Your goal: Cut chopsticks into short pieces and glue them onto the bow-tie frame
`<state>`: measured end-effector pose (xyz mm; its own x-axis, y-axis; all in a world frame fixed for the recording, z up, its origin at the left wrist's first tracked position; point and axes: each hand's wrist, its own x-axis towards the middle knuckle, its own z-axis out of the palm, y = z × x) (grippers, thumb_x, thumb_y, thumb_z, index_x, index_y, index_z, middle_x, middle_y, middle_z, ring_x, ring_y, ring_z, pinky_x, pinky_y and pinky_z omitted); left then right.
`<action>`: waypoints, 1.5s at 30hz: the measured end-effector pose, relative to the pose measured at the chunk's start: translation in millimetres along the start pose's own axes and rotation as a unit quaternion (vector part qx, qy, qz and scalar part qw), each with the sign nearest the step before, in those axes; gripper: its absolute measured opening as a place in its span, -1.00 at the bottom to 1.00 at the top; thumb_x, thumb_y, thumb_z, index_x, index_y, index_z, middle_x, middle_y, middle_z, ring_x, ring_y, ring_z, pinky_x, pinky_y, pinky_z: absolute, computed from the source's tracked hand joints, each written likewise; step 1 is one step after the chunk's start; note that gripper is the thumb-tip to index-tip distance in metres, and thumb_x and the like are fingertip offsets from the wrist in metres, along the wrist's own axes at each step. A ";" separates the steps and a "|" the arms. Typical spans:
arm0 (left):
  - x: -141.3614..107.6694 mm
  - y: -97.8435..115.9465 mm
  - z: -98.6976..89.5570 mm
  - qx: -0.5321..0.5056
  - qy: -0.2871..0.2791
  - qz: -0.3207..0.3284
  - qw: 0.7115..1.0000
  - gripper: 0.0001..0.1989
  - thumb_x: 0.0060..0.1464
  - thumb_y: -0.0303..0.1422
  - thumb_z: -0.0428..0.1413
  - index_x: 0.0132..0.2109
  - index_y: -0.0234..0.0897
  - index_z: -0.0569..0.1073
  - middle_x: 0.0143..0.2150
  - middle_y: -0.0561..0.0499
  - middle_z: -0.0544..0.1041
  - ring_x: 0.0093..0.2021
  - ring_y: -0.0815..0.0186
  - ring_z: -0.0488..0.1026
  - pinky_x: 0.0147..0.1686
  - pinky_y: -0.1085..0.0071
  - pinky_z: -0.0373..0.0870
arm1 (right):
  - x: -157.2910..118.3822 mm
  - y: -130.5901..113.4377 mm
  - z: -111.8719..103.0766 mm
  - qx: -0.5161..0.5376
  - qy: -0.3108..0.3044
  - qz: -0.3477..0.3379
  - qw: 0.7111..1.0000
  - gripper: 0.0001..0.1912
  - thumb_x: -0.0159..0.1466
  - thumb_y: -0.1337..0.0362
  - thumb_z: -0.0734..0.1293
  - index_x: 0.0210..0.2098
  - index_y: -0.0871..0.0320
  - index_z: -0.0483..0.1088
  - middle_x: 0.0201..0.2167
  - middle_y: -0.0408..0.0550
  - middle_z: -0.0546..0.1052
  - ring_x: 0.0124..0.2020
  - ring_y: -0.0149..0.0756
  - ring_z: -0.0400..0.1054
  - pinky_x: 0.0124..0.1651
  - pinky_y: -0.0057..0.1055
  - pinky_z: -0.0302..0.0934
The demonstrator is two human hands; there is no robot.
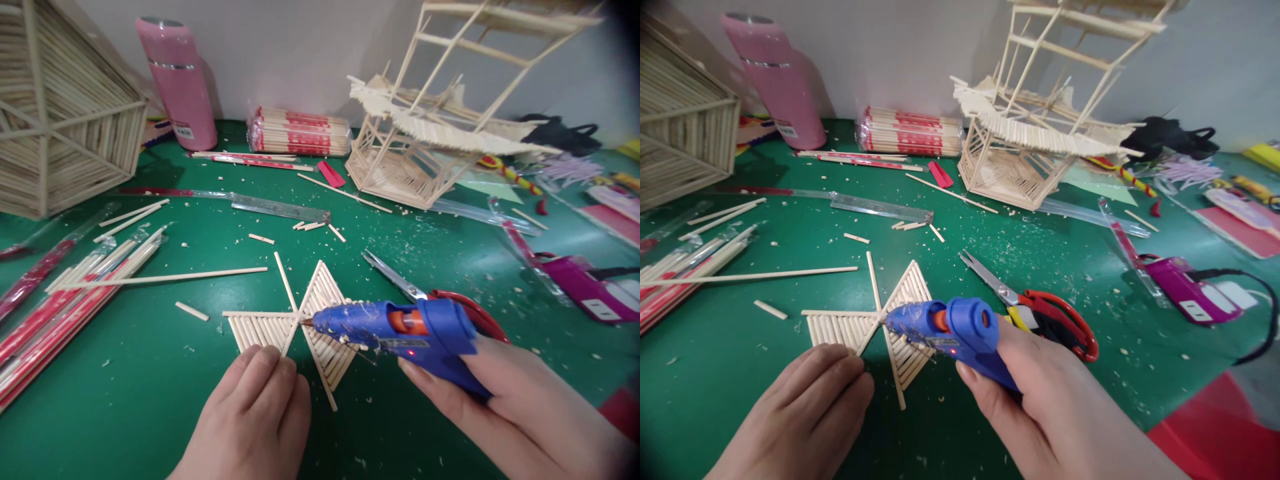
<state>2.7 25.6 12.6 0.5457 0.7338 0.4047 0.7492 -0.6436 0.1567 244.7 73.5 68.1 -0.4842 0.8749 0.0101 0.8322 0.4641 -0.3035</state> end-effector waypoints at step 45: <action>19.3 -9.3 -25.9 -0.295 -0.048 -0.165 0.940 -0.85 0.09 -0.47 -0.02 -0.32 -0.16 0.41 -0.39 0.07 0.46 -0.35 0.34 0.36 -0.41 0.42 0.35 | 30.9 -46.2 35.8 0.110 0.103 -0.253 0.956 -0.80 0.24 0.38 0.21 -0.46 0.19 0.41 -0.49 -0.12 0.43 -0.44 -0.39 0.20 -0.37 -0.41 0.11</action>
<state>-3.5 40.2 42.3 0.3729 0.9127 0.1672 0.5606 -0.3653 0.7432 181.6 74.2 48.3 -0.7276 0.5651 0.3889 0.4178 0.8147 -0.4022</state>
